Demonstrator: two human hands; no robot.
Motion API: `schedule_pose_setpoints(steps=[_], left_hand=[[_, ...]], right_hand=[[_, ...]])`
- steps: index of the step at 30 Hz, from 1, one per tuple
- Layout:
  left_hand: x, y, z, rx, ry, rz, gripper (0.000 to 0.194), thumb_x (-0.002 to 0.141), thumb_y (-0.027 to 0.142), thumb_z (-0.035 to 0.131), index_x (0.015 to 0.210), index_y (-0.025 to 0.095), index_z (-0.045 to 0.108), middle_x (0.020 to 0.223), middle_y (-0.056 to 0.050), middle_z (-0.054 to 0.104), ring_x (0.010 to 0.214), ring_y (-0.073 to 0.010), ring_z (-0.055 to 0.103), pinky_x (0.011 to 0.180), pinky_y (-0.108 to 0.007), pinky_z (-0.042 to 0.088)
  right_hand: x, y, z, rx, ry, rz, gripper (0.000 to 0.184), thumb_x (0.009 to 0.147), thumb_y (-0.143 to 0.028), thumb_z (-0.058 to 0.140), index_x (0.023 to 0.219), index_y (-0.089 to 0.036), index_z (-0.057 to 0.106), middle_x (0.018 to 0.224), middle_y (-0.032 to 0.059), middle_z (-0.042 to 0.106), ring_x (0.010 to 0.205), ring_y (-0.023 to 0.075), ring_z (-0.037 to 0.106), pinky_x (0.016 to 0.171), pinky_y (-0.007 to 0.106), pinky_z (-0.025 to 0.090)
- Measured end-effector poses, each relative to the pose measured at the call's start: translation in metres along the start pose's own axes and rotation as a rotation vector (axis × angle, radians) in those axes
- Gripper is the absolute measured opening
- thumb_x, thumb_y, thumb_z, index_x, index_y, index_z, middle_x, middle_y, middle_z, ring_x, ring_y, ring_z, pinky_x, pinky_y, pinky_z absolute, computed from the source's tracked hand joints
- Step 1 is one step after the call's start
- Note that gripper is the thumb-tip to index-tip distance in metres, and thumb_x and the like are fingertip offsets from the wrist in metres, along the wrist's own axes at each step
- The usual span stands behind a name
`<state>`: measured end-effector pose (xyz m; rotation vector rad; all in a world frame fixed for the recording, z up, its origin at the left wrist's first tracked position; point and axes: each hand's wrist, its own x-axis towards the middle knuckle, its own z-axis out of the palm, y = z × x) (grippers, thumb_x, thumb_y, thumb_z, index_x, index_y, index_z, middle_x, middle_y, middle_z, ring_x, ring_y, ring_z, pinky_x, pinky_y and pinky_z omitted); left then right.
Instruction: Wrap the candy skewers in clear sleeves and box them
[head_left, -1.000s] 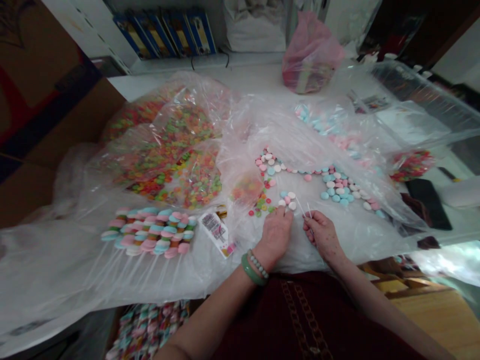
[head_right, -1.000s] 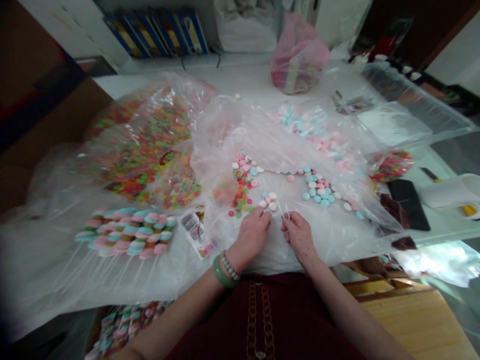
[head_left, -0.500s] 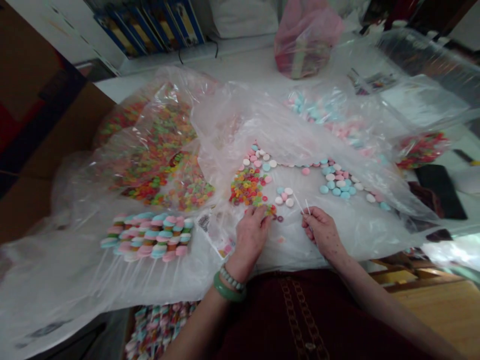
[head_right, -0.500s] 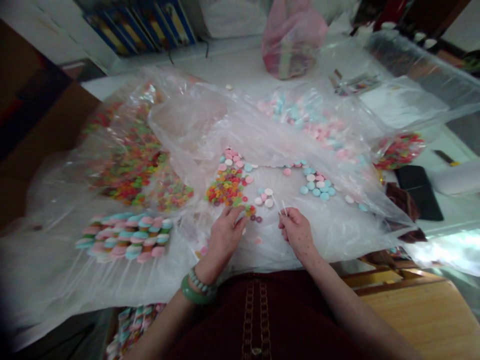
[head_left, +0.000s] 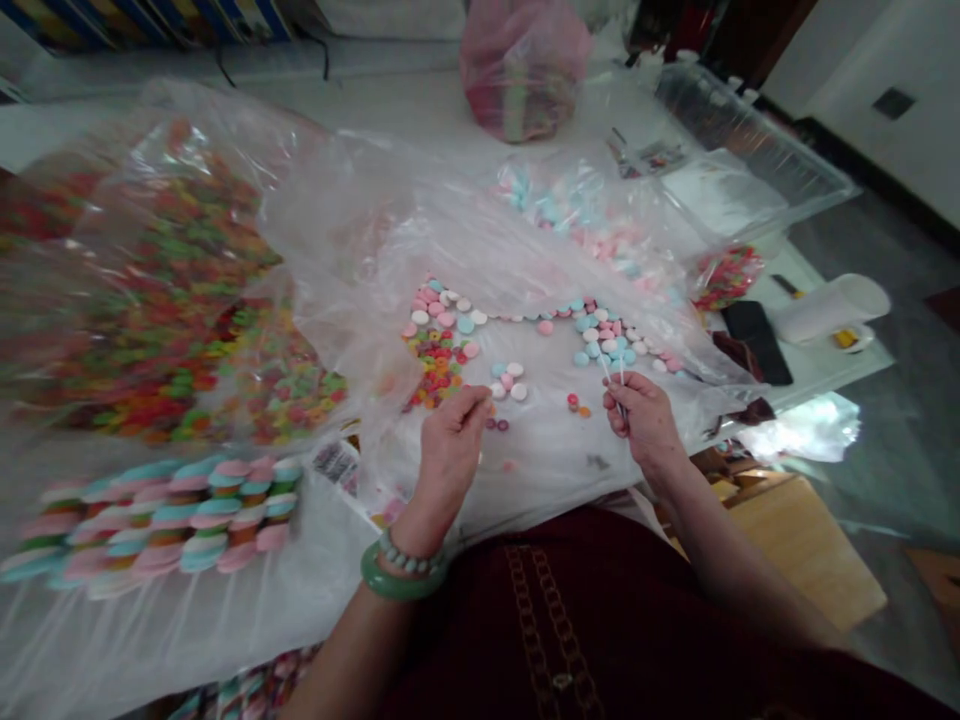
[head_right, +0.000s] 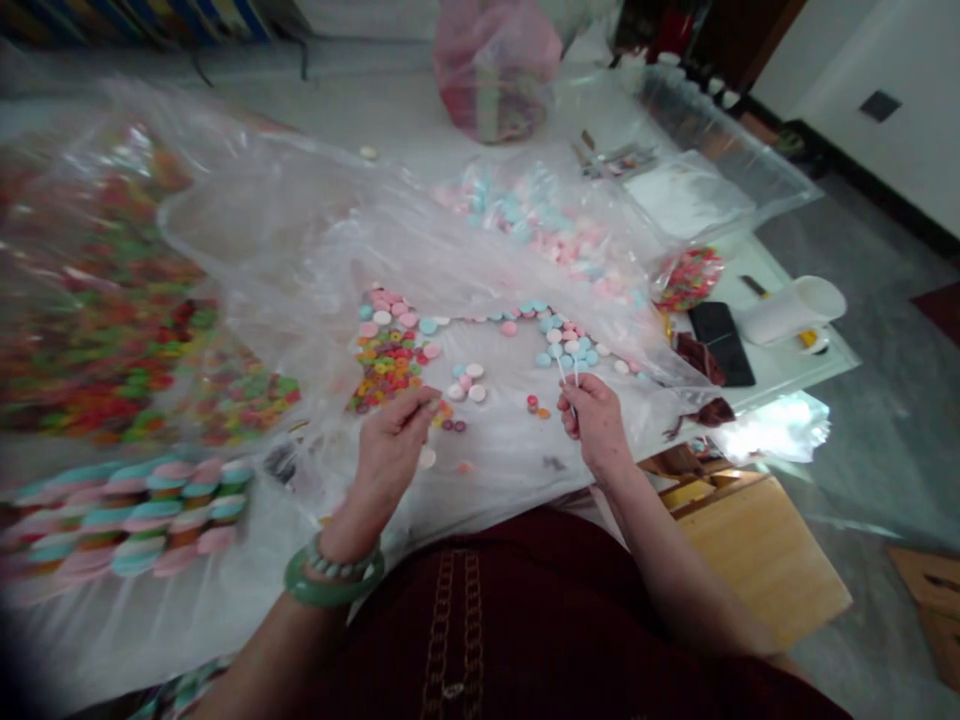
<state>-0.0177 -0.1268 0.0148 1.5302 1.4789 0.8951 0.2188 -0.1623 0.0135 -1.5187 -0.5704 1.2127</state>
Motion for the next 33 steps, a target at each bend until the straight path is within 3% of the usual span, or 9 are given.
schedule_pose_setpoints(steps=[4, 7, 11, 15, 20, 23, 27, 30, 33], left_hand=[[-0.008, 0.020, 0.041, -0.180, -0.148, -0.109, 0.022, 0.076, 0.025, 0.057, 0.092, 0.017, 0.069, 0.060, 0.003, 0.058, 0.052, -0.0109, 0.051, 0.051, -0.022, 0.042], [-0.016, 0.032, 0.062, -0.189, -0.251, -0.058, 0.020, 0.078, 0.024, 0.056, 0.092, 0.019, 0.069, 0.062, 0.003, 0.061, 0.055, -0.0116, 0.054, 0.055, -0.023, 0.044], [-0.028, 0.036, 0.068, 0.044, -0.324, 0.103, 0.026, 0.083, 0.019, 0.051, 0.105, 0.022, 0.063, 0.080, -0.001, 0.067, 0.068, -0.0140, 0.059, 0.065, -0.025, 0.045], [-0.034, 0.029, 0.065, 0.147, -0.347, 0.054, 0.035, 0.082, 0.018, 0.050, 0.117, 0.022, 0.053, 0.073, 0.000, 0.063, 0.066, -0.0157, 0.058, 0.061, -0.026, 0.043], [-0.034, 0.027, 0.061, -0.273, -0.431, -0.147, 0.030, 0.077, 0.021, 0.056, 0.107, 0.022, 0.050, 0.052, 0.010, 0.047, 0.045, -0.0107, 0.050, 0.048, -0.021, 0.041], [-0.037, 0.027, 0.058, -0.593, -0.440, -0.283, 0.028, 0.075, 0.025, 0.057, 0.101, 0.021, 0.046, 0.050, 0.010, 0.048, 0.041, -0.0107, 0.050, 0.044, -0.021, 0.042], [-0.044, 0.023, 0.054, -0.792, -0.398, -0.409, 0.023, 0.074, 0.031, 0.060, 0.088, 0.019, 0.048, 0.054, 0.006, 0.057, 0.047, -0.0126, 0.056, 0.052, -0.027, 0.049], [-0.048, 0.021, 0.051, -0.540, -0.262, -0.278, 0.012, 0.074, 0.027, 0.062, 0.072, 0.018, 0.054, 0.055, 0.004, 0.055, 0.051, -0.0111, 0.054, 0.055, -0.025, 0.046], [-0.050, 0.022, 0.048, -0.215, -0.171, 0.011, 0.009, 0.080, 0.022, 0.059, 0.072, 0.019, 0.062, 0.066, 0.002, 0.060, 0.065, -0.0113, 0.056, 0.064, -0.024, 0.046]], right_hand=[[-0.015, 0.000, 0.007, -0.071, -0.047, -0.017, 0.018, 0.070, -0.033, 0.062, 0.079, -0.019, 0.054, 0.058, -0.0063, 0.055, 0.032, 0.0034, 0.035, 0.030, 0.016, 0.018], [-0.031, 0.006, 0.019, -0.141, -0.196, -0.006, 0.020, 0.076, -0.039, 0.058, 0.077, -0.019, 0.055, 0.057, -0.0056, 0.055, 0.032, 0.0033, 0.035, 0.030, 0.016, 0.021], [-0.039, 0.017, 0.025, -0.014, -0.268, 0.115, 0.027, 0.077, -0.045, 0.058, 0.076, -0.018, 0.054, 0.052, -0.0069, 0.050, 0.031, 0.0031, 0.030, 0.029, 0.017, 0.016], [-0.037, 0.023, 0.021, 0.028, -0.354, 0.210, 0.026, 0.073, -0.042, 0.064, 0.076, -0.018, 0.055, 0.049, -0.0084, 0.045, 0.031, 0.0027, 0.028, 0.029, 0.016, 0.014], [-0.038, 0.022, 0.023, 0.086, -0.280, 0.296, 0.020, 0.066, -0.033, 0.066, 0.070, -0.018, 0.054, 0.048, -0.0080, 0.047, 0.030, 0.0021, 0.027, 0.029, 0.016, 0.012], [-0.042, 0.019, 0.028, 0.041, -0.247, 0.310, 0.019, 0.065, -0.033, 0.064, 0.069, -0.019, 0.053, 0.047, -0.0078, 0.047, 0.028, 0.0032, 0.025, 0.029, 0.018, 0.012], [-0.051, 0.018, 0.035, -0.293, -0.193, -0.016, 0.014, 0.070, -0.032, 0.060, 0.063, -0.020, 0.054, 0.047, -0.0046, 0.048, 0.040, 0.0085, 0.042, 0.037, 0.020, 0.029], [-0.054, 0.020, 0.040, -0.410, -0.121, -0.154, 0.014, 0.067, -0.029, 0.062, 0.059, -0.020, 0.055, 0.050, -0.0033, 0.049, 0.045, 0.0089, 0.044, 0.041, 0.020, 0.033], [-0.054, 0.020, 0.046, -0.153, -0.094, 0.075, 0.015, 0.065, -0.033, 0.063, 0.067, -0.020, 0.055, 0.045, -0.0067, 0.045, 0.033, 0.0056, 0.032, 0.032, 0.018, 0.020]])
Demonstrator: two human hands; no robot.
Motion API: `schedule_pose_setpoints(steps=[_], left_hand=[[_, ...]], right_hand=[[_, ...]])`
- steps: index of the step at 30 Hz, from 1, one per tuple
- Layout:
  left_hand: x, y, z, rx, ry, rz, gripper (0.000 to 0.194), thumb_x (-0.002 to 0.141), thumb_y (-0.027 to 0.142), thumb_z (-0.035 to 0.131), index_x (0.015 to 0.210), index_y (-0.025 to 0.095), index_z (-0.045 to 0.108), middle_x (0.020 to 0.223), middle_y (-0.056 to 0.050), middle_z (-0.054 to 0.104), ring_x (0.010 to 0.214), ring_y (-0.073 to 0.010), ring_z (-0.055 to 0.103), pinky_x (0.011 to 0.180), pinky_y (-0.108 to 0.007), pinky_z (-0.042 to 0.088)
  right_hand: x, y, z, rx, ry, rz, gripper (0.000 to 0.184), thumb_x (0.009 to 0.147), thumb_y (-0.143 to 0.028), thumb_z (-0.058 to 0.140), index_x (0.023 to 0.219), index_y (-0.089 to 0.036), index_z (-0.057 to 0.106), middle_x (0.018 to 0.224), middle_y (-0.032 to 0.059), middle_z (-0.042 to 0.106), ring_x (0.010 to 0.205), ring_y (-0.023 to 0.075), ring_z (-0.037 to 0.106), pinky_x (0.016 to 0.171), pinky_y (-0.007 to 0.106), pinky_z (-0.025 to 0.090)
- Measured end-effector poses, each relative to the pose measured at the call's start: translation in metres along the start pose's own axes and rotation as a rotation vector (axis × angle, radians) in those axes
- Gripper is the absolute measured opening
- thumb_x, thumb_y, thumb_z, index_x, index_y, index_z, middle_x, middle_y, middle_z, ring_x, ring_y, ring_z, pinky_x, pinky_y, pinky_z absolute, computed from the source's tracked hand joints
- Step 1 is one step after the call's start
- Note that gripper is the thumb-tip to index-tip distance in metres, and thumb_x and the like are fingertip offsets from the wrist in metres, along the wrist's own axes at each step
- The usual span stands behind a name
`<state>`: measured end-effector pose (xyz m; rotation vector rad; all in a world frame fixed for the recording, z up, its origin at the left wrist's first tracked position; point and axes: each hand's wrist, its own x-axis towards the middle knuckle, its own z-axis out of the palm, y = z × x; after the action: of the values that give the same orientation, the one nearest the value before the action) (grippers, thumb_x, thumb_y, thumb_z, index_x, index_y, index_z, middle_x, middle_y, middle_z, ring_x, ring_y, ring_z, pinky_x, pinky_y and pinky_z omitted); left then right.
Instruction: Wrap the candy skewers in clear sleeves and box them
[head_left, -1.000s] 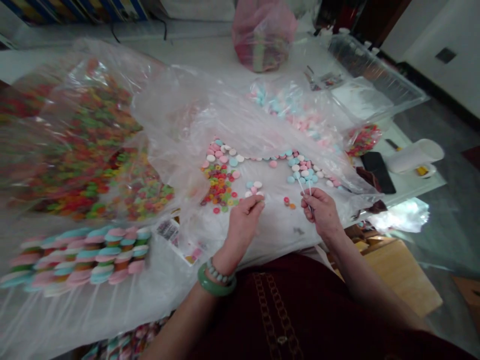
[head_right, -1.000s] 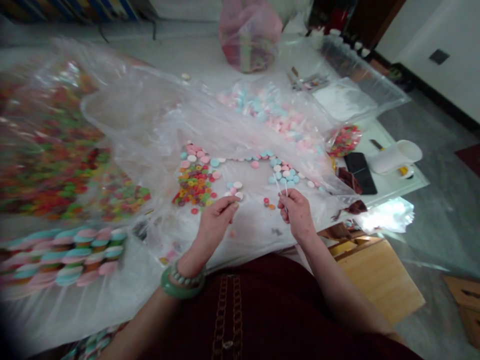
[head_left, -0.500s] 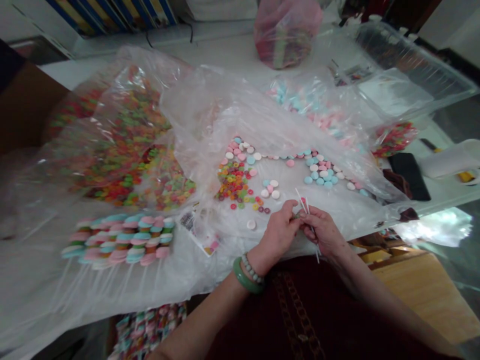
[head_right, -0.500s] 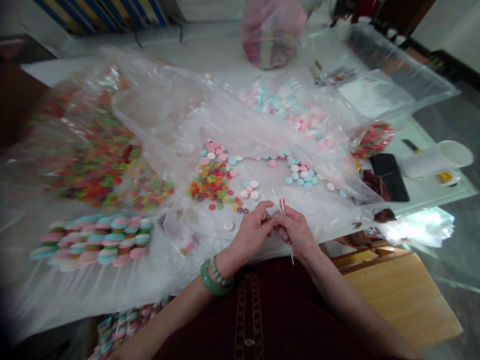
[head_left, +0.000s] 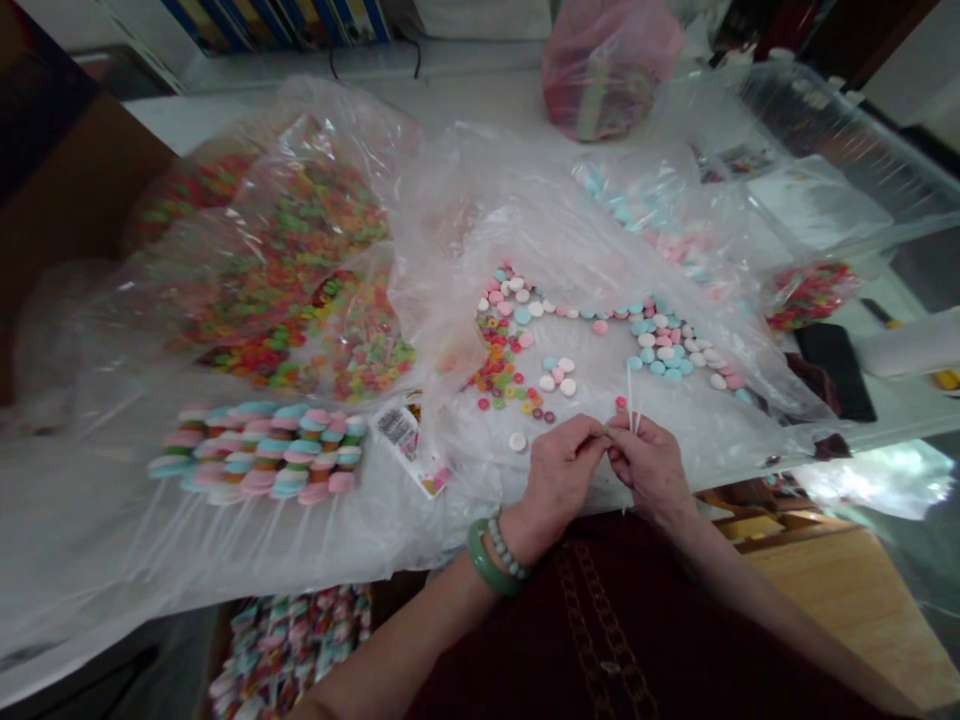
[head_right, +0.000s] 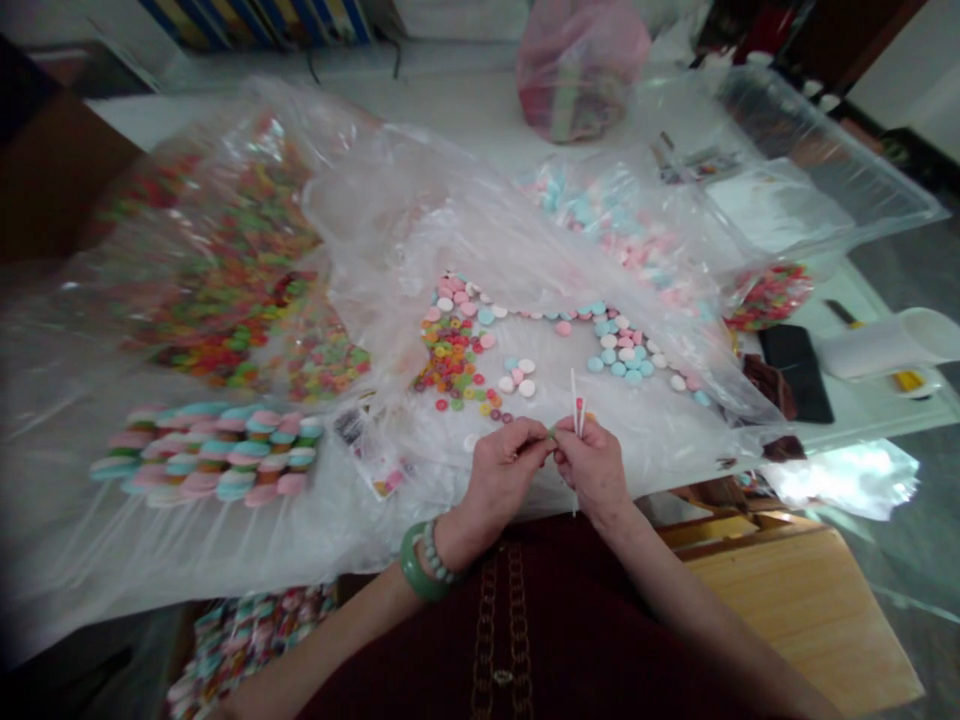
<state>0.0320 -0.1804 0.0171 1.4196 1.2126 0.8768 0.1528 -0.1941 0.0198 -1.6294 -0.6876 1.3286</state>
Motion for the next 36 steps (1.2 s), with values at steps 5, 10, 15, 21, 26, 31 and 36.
schedule_pose_setpoints(steps=[5, 10, 15, 21, 26, 31, 36], left_hand=[[-0.004, -0.006, 0.001, 0.221, 0.003, 0.331, 0.017, 0.090, 0.021, 0.048, 0.085, 0.020, 0.064, 0.075, 0.000, 0.063, 0.071, -0.0120, 0.057, 0.069, -0.024, 0.048], [-0.005, -0.018, 0.004, 0.377, -0.001, 0.546, 0.017, 0.090, 0.015, 0.043, 0.089, 0.018, 0.059, 0.080, -0.002, 0.058, 0.075, -0.0130, 0.055, 0.069, -0.024, 0.049], [-0.007, -0.019, 0.003, 0.399, 0.070, 0.654, 0.019, 0.088, 0.011, 0.038, 0.092, 0.018, 0.055, 0.083, -0.004, 0.058, 0.077, -0.0138, 0.055, 0.069, -0.025, 0.050], [0.002, -0.014, -0.011, 0.671, 0.190, 0.449, 0.015, 0.092, 0.019, 0.042, 0.081, 0.019, 0.053, 0.073, -0.002, 0.059, 0.068, -0.0142, 0.056, 0.063, -0.025, 0.046], [0.028, -0.017, -0.023, 0.974, -0.036, 0.226, 0.016, 0.091, 0.023, 0.044, 0.087, 0.018, 0.058, 0.082, -0.006, 0.063, 0.076, -0.0191, 0.058, 0.065, -0.029, 0.043], [0.045, -0.019, -0.028, 0.995, -0.166, 0.202, 0.023, 0.093, 0.020, 0.038, 0.094, 0.019, 0.061, 0.088, -0.006, 0.065, 0.077, -0.0186, 0.059, 0.065, -0.028, 0.042], [0.062, -0.007, -0.024, 0.932, -0.113, 0.146, 0.028, 0.095, 0.024, 0.035, 0.104, 0.021, 0.061, 0.094, -0.007, 0.066, 0.082, -0.0182, 0.061, 0.068, -0.028, 0.043]], right_hand=[[-0.001, -0.009, 0.004, 0.321, -0.086, 0.158, 0.020, 0.058, -0.028, 0.068, 0.068, -0.017, 0.054, 0.043, -0.0085, 0.046, 0.026, 0.0023, 0.027, 0.027, 0.015, 0.013], [-0.004, -0.014, 0.004, 0.428, -0.103, 0.182, 0.017, 0.058, -0.024, 0.068, 0.063, -0.016, 0.053, 0.043, -0.0084, 0.046, 0.026, 0.0015, 0.028, 0.025, 0.013, 0.016], [0.007, -0.011, 0.002, 0.466, -0.180, 0.293, 0.018, 0.055, -0.022, 0.064, 0.055, -0.017, 0.047, 0.043, -0.0089, 0.041, 0.028, 0.0001, 0.022, 0.026, 0.013, 0.015], [0.023, -0.009, -0.020, 0.260, 0.048, 0.140, 0.018, 0.060, -0.029, 0.063, 0.065, -0.019, 0.049, 0.047, -0.0093, 0.042, 0.031, 0.0030, 0.023, 0.029, 0.016, 0.013], [0.030, -0.009, -0.038, -0.574, 0.203, -0.162, 0.023, 0.070, -0.039, 0.058, 0.058, -0.020, 0.052, 0.048, -0.0042, 0.047, 0.047, 0.0112, 0.043, 0.046, 0.022, 0.031], [0.036, -0.006, -0.041, -0.850, 0.159, -0.155, 0.015, 0.071, -0.024, 0.046, 0.062, -0.021, 0.058, 0.055, -0.0023, 0.054, 0.058, 0.0148, 0.050, 0.054, 0.024, 0.033], [0.031, -0.011, -0.050, -0.571, 0.101, -0.080, 0.017, 0.077, -0.033, 0.051, 0.078, -0.019, 0.062, 0.060, -0.0025, 0.056, 0.052, 0.0121, 0.048, 0.048, 0.023, 0.035]])
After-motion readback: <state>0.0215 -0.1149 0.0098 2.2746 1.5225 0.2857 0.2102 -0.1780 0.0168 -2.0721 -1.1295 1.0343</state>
